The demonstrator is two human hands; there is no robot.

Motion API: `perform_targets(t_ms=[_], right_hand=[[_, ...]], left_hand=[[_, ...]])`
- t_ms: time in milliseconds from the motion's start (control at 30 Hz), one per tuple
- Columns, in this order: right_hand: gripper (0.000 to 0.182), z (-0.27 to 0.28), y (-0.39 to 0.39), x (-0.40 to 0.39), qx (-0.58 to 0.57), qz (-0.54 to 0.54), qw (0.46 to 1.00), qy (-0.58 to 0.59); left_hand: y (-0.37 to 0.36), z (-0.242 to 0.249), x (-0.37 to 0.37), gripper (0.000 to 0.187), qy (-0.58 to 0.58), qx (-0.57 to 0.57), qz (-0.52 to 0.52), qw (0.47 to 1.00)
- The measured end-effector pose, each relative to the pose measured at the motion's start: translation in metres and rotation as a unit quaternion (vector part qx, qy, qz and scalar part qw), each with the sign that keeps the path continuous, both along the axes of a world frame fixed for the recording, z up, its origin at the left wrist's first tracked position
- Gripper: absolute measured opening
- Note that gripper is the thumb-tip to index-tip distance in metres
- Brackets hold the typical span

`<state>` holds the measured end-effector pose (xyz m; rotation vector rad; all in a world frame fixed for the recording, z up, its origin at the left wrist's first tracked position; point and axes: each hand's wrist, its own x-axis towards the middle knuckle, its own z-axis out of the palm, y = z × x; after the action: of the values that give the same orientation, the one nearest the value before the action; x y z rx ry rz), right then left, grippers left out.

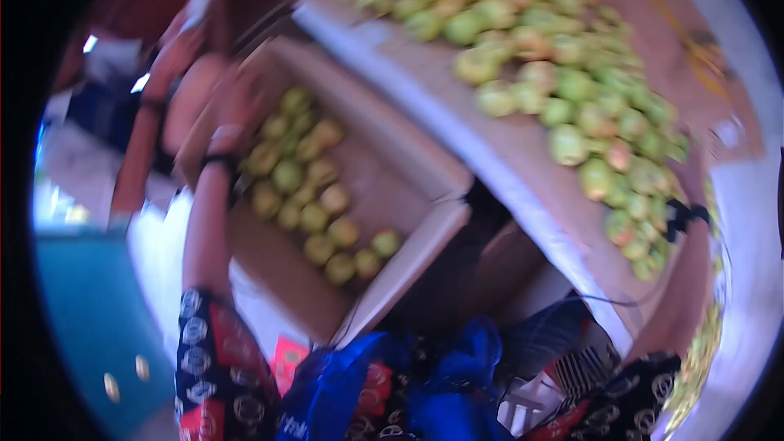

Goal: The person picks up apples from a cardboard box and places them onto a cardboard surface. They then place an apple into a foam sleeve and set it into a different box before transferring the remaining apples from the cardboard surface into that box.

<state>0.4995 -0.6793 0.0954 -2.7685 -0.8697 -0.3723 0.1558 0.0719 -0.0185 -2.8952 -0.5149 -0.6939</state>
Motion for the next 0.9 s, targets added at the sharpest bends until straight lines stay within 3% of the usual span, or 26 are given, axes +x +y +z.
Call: perform_targets(t_ms=[33,67,133,167,233,300,367,400,433,467,500,533,567,600,633,667,700,767,833,867,900], right_hand=[[0.068,-0.010,-0.010,0.017,0.006,-0.022,0.997,0.069],[0.067,-0.014,-0.019,0.036,-0.068,-0.046,0.993,0.082],[0.058,-0.013,-0.006,0.032,-0.118,-0.071,0.990,-0.036],[0.058,-0.017,-0.006,0.037,-0.120,-0.059,0.991,-0.032],[0.055,-0.021,-0.003,0.039,-0.118,-0.047,0.990,0.054],[0.053,-0.014,0.017,0.032,-0.116,-0.038,0.993,0.004],[0.054,0.000,0.053,0.019,-0.258,-0.146,0.937,-0.184],[0.050,0.017,0.103,-0.014,-0.111,-0.061,0.988,-0.091],[0.048,0.025,0.149,-0.041,-0.012,0.007,0.999,-0.033],[0.046,0.032,0.198,-0.071,0.088,0.076,0.993,0.027],[0.042,0.043,0.256,-0.121,0.165,0.043,0.964,0.204],[0.040,0.042,0.299,-0.160,0.106,0.093,0.972,0.187],[0.040,0.035,0.338,-0.199,0.119,0.195,0.920,0.318],[0.043,0.035,0.375,-0.241,0.013,0.267,0.894,0.359],[0.048,0.032,0.406,-0.271,-0.048,0.327,0.833,0.444],[0.053,0.001,0.423,-0.288,-0.079,0.469,0.810,0.344],[0.057,-0.021,0.438,-0.307,-0.057,0.493,0.782,0.377],[0.059,-0.091,0.451,-0.317,-0.080,0.547,0.770,0.318],[0.060,-0.139,0.486,-0.325,-0.185,0.540,0.760,0.310],[0.063,-0.130,0.516,-0.336,-0.410,0.455,0.698,0.371],[0.067,-0.167,0.521,-0.337,-0.368,0.431,0.718,0.405]], left_hand=[[-0.004,0.005,-0.001,0.035,0.020,0.016,0.019,1.000],[-0.001,0.005,-0.002,0.034,0.027,0.017,0.017,0.999],[0.006,-0.002,-0.005,0.033,0.030,0.033,0.035,0.998],[0.004,-0.001,-0.002,0.033,0.031,0.042,0.048,0.998],[0.003,0.000,0.001,0.032,0.025,0.042,0.059,0.997],[-0.003,0.003,-0.002,0.031,0.019,0.040,0.068,0.997],[-0.006,0.009,-0.002,0.035,0.053,0.031,0.071,0.996],[0.001,0.003,-0.002,0.035,0.042,0.038,0.055,0.997],[-0.001,0.004,-0.003,0.035,0.039,0.033,0.058,0.997],[-0.002,0.007,-0.002,0.035,0.049,0.008,0.060,0.997],[-0.003,0.009,-0.003,0.034,0.060,-0.015,0.063,0.996],[-0.006,0.011,-0.005,0.034,0.055,-0.016,0.068,0.996],[-0.011,0.013,-0.005,0.033,0.053,0.002,0.076,0.996],[-0.014,0.015,-0.005,0.032,0.052,0.019,0.083,0.995],[-0.012,0.014,-0.005,0.032,0.048,0.019,0.086,0.995],[-0.009,0.011,-0.005,0.032,0.053,0.006,0.081,0.995],[-0.005,0.010,-0.005,0.031,0.057,-0.006,0.074,0.996],[-0.004,0.011,-0.007,0.031,0.045,-0.022,0.064,0.997],[0.001,0.007,-0.006,0.032,0.041,-0.030,0.054,0.997],[0.007,0.002,0.000,0.032,0.035,-0.028,0.043,0.998],[0.013,-0.002,0.001,0.034,0.040,-0.041,0.059,0.997]])
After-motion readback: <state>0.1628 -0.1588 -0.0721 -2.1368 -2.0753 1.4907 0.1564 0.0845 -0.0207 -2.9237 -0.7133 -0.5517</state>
